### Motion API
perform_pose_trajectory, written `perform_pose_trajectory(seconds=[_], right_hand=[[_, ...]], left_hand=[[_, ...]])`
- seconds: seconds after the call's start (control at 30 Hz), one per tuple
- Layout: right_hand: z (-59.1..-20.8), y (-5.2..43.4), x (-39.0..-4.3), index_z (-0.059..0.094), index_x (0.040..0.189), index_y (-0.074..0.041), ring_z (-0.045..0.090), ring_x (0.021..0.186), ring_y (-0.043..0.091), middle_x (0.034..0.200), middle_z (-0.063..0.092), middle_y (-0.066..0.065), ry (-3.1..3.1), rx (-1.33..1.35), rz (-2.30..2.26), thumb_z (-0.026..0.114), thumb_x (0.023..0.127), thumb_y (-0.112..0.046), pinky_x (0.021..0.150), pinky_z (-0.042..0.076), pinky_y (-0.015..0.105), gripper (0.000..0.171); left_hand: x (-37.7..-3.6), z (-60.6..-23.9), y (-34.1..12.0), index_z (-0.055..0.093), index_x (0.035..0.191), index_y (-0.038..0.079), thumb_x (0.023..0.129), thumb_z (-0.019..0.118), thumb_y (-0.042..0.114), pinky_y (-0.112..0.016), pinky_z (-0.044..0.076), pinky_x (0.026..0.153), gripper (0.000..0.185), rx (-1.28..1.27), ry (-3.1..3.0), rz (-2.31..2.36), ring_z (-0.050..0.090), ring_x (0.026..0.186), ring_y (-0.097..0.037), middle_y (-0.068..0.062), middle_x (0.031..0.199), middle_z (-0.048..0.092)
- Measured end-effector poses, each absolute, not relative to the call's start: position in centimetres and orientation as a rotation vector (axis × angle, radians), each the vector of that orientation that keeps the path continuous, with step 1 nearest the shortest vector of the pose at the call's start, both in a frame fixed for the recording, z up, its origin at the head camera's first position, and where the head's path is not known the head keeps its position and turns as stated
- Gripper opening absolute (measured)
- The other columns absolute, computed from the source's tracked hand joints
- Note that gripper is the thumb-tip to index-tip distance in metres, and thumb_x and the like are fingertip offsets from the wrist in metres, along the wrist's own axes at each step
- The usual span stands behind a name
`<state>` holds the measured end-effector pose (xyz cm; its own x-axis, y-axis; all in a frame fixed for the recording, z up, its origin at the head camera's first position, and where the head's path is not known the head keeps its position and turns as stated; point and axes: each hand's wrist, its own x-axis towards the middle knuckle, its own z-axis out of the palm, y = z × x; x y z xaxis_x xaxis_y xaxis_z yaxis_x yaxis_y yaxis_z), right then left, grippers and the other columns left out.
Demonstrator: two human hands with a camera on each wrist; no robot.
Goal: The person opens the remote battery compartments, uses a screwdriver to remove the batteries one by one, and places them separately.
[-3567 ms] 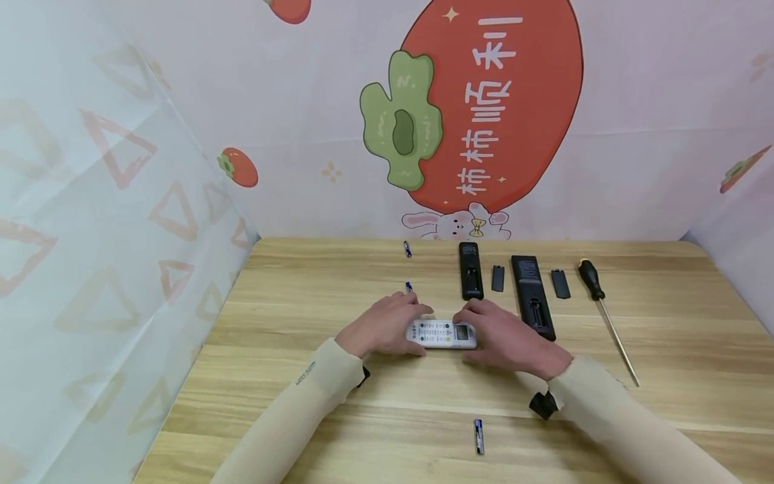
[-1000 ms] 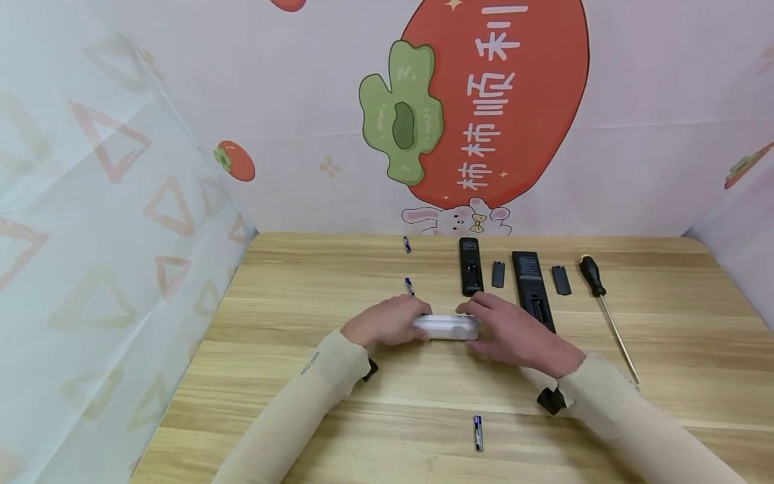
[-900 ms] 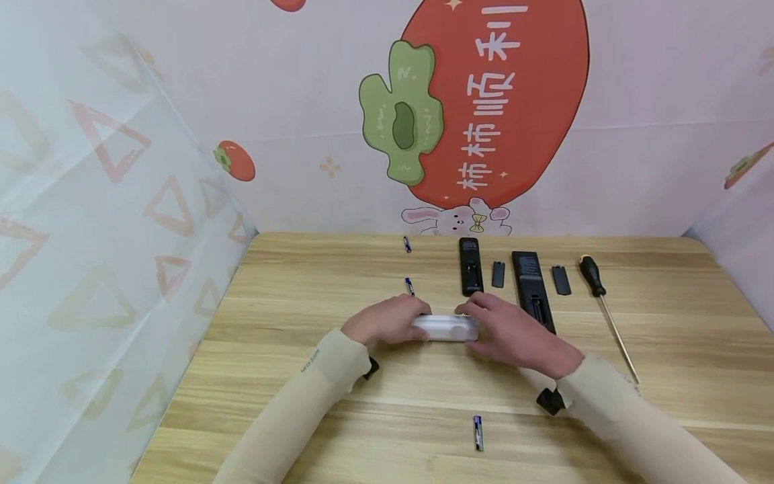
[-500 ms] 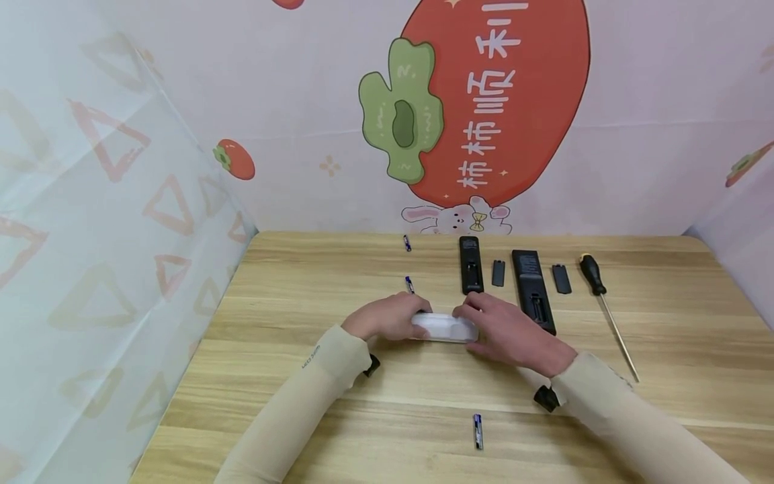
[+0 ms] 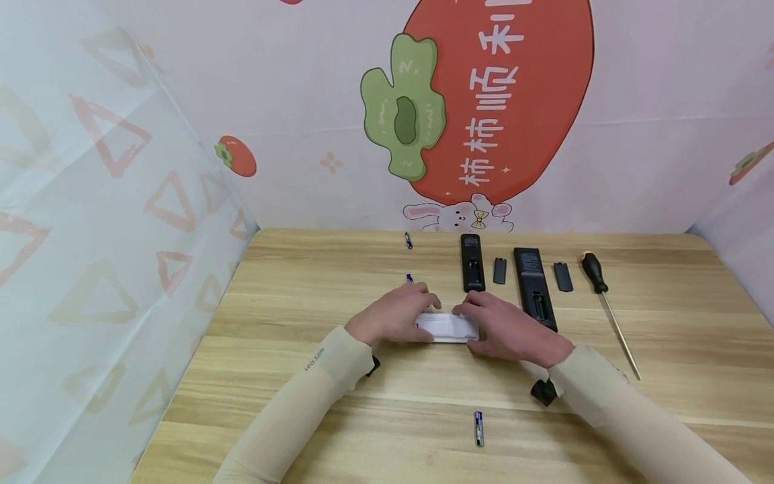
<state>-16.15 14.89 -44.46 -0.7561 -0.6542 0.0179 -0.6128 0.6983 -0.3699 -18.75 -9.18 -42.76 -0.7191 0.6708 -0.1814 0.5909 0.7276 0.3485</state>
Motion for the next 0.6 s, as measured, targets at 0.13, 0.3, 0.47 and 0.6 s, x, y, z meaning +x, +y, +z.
perform_pose_trajectory(seconds=[0.13, 0.3, 0.47, 0.6], right_hand=[[-44.6, 14.8, -16.2, 0.067, 0.128, -0.009, 0.056, 0.097, 0.016, 0.122, 0.059, 0.006, 2.766, -1.038, -0.553, 0.083, 0.083, -0.022, 0.082, 0.054, 0.033, 0.05], [-44.9, 15.0, -16.2, 0.066, 0.13, -0.006, 0.057, 0.105, 0.019, 0.126, 0.061, 0.008, 2.759, -1.038, -0.555, 0.08, 0.086, -0.022, 0.087, 0.054, 0.037, 0.049], [-44.5, 15.4, -16.1, 0.067, 0.129, -0.007, 0.057, 0.109, 0.018, 0.126, 0.063, 0.006, 2.775, -1.029, -0.575, 0.078, 0.088, -0.026, 0.089, 0.054, 0.037, 0.047], [-44.0, 15.8, -16.0, 0.067, 0.128, -0.007, 0.057, 0.109, 0.018, 0.123, 0.063, 0.004, 2.794, -1.003, -0.59, 0.079, 0.088, -0.03, 0.091, 0.053, 0.04, 0.047]], left_hand=[[-18.6, -42.9, -8.8, 0.067, 0.13, 0.014, 0.084, 0.084, 0.037, -0.028, 0.046, 0.087, 0.053, 1.02, 2.657, 0.312, 0.051, 0.098, -0.014, 0.0, 0.115, 0.059], [-18.5, -43.2, -8.5, 0.069, 0.126, 0.013, 0.085, 0.083, 0.034, -0.028, 0.045, 0.082, 0.048, 1.02, 2.649, 0.284, 0.051, 0.095, -0.013, 0.001, 0.112, 0.06], [-18.4, -43.2, -8.2, 0.069, 0.126, 0.013, 0.085, 0.083, 0.033, -0.027, 0.045, 0.081, 0.048, 1.015, 2.651, 0.284, 0.051, 0.094, -0.013, 0.001, 0.112, 0.06], [-18.3, -43.2, -7.8, 0.068, 0.128, 0.013, 0.084, 0.084, 0.036, -0.027, 0.046, 0.082, 0.052, 1.031, 2.655, 0.257, 0.052, 0.093, -0.013, 0.001, 0.112, 0.06]])
